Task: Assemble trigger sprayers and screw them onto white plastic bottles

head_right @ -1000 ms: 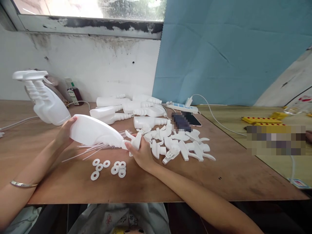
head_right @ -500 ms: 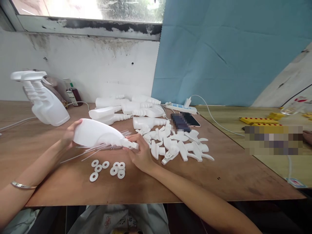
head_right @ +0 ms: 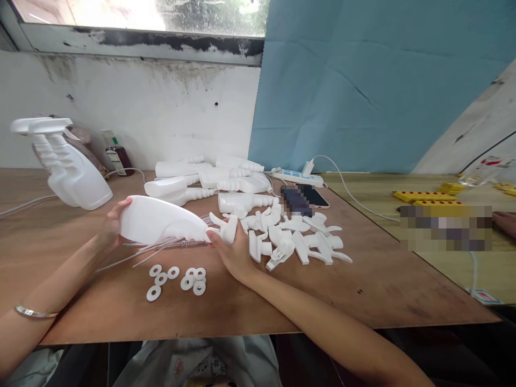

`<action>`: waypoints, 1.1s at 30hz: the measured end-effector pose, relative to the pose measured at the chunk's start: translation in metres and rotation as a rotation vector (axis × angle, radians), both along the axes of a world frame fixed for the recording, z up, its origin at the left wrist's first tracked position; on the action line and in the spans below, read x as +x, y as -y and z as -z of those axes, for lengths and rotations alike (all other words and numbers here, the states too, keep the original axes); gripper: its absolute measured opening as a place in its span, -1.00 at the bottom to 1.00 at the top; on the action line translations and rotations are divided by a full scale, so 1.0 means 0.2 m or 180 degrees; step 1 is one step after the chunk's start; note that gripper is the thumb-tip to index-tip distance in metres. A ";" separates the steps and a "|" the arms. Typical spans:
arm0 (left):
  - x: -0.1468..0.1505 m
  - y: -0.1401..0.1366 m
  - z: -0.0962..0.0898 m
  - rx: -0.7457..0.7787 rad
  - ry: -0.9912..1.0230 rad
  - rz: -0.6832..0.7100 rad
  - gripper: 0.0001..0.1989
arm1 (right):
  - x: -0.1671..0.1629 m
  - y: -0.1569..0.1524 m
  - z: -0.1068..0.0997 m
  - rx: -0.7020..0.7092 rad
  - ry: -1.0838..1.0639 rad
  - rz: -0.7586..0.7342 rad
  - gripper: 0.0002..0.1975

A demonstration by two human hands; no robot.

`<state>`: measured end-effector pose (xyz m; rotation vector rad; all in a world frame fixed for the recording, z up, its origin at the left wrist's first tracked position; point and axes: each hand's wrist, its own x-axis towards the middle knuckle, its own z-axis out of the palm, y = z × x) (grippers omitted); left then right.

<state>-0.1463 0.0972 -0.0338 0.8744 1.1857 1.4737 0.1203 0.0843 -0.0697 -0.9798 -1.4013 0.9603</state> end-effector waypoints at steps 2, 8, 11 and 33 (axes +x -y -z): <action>0.00 0.01 0.00 0.0319 -0.0003 0.0001 -0.65 | -0.01 -0.01 0.00 -0.0170 -0.0244 -0.0104 -0.63; -0.01 0.02 -0.01 0.0835 -0.0806 0.0069 -0.59 | -0.01 -0.01 0.00 0.0335 0.0002 0.0381 -0.70; 0.00 0.02 -0.02 0.0731 -0.0645 0.0154 -0.55 | 0.00 0.00 0.00 0.0416 0.0112 0.0368 -0.69; 0.00 0.09 -0.11 0.0774 0.0712 0.0149 -0.66 | 0.01 0.03 0.06 0.2831 0.0407 -0.0748 -0.56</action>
